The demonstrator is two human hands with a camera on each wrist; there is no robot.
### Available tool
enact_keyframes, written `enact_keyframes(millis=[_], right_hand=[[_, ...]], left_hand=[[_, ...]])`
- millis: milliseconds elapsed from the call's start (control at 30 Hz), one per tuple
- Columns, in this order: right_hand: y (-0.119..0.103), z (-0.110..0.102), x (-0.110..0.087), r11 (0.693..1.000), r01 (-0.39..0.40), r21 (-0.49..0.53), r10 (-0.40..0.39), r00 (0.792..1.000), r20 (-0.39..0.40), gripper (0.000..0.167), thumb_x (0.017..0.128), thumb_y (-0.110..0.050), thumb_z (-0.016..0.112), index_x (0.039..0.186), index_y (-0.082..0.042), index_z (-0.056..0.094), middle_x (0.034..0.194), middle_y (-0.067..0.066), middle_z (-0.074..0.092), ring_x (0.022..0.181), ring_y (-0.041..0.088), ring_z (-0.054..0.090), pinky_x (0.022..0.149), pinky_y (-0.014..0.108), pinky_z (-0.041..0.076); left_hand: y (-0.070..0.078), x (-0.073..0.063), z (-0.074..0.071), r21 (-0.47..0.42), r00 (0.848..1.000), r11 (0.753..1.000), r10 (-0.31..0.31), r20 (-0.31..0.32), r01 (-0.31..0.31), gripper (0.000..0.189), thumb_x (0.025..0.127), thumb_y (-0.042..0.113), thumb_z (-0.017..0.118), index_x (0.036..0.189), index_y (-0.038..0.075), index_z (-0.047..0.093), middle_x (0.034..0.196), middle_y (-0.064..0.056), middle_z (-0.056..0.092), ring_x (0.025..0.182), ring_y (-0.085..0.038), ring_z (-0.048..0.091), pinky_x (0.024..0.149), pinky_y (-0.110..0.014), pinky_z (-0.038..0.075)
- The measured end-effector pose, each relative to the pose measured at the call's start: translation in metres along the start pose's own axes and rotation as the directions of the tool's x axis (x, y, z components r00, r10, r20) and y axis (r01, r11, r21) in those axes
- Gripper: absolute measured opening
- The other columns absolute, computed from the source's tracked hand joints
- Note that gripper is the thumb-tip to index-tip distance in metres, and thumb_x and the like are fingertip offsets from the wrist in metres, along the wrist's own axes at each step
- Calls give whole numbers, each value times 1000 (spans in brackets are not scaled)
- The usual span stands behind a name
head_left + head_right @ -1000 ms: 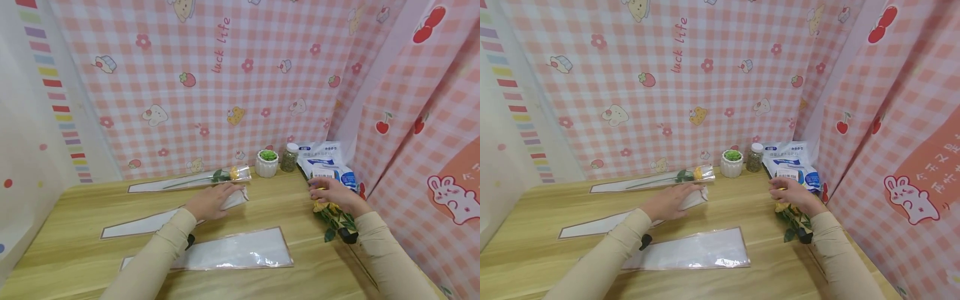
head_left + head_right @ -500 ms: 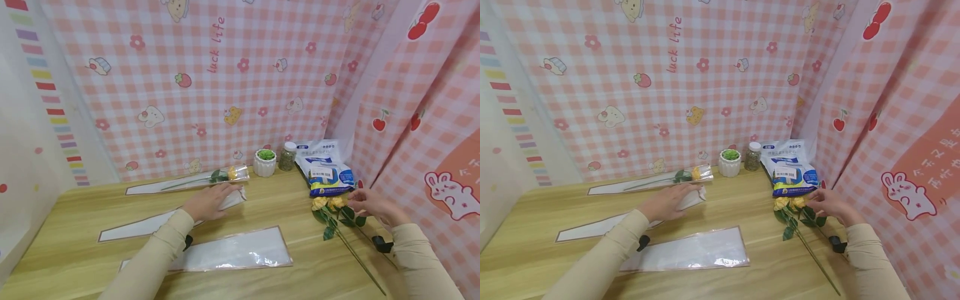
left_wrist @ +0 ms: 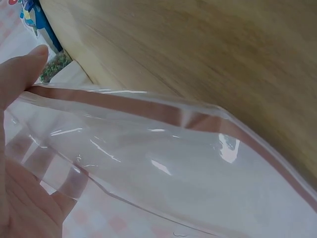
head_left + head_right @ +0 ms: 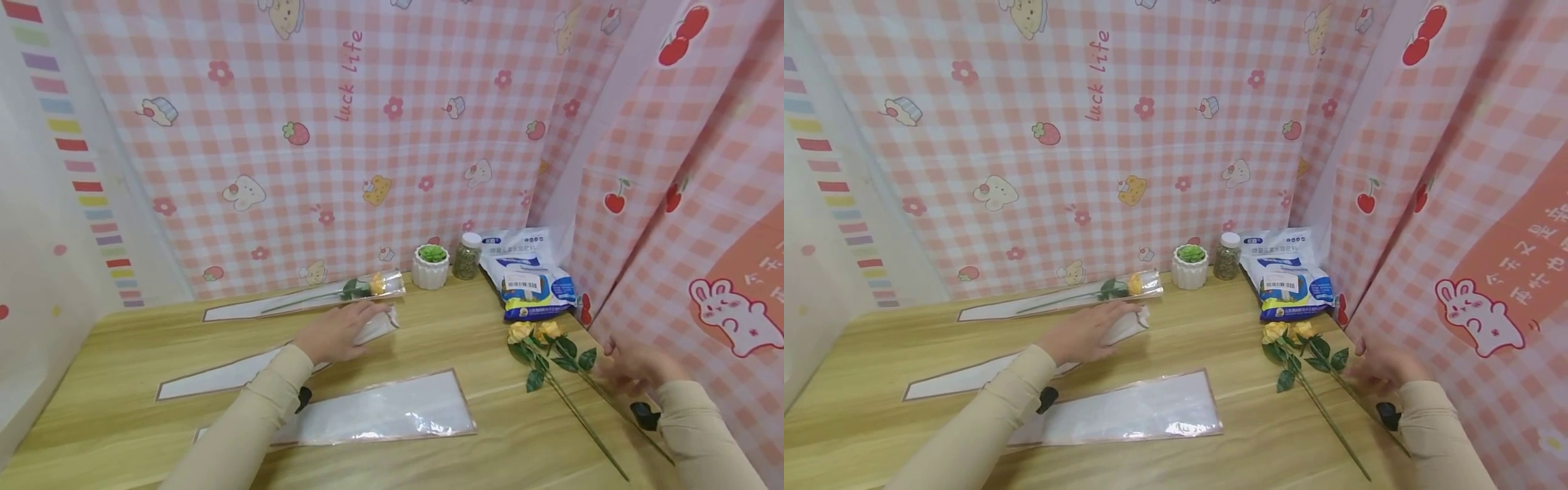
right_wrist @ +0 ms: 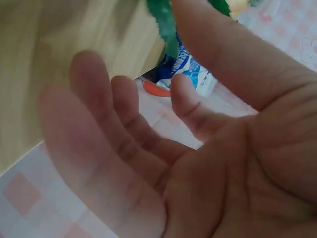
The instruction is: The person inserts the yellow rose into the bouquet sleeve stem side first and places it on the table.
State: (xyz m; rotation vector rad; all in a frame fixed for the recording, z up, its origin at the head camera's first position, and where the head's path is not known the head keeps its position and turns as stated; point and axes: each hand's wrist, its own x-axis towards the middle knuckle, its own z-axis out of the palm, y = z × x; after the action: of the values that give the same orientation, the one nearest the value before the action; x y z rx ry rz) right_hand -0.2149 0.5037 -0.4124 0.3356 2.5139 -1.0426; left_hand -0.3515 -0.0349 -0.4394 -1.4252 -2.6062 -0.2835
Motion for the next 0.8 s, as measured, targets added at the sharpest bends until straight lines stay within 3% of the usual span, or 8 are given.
enact_keyframes(millis=[167,333,667,800], right_hand=[[1,8,4,991,-6,-133,8,1000,14,20,93,-17,73,86,-5,59,78,3,57,73,19,57,66,39,58],[5,14,10,986,14,-164,-11,1000,22,19,94,-15,72,80,-7,61,75,-1,55,72,18,56,65,37,57],[13,11,7,1000,16,-11,-16,999,34,9,99,-6,60,96,2,60,76,3,57,67,16,55,60,35,53],[10,3,5,998,59,-15,-59,998,-9,19,102,-6,57,113,10,57,85,7,63,75,19,60,62,38,54]], left_hand=[[0,-3,-3,-27,1000,999,-26,2,26,90,84,24,85,157,18,33,148,-13,49,125,-31,58,103,-47,51],[1,-5,-5,-30,1000,999,-22,5,22,89,84,24,85,156,19,33,147,-13,50,121,-31,61,101,-46,52],[-1,-5,0,-33,1000,999,-10,-1,10,88,84,23,85,156,19,34,146,-12,50,120,-31,61,101,-46,53],[-3,-5,3,-24,1000,1000,-12,-11,12,87,84,24,85,155,21,35,144,-10,51,116,-30,63,97,-45,55]])
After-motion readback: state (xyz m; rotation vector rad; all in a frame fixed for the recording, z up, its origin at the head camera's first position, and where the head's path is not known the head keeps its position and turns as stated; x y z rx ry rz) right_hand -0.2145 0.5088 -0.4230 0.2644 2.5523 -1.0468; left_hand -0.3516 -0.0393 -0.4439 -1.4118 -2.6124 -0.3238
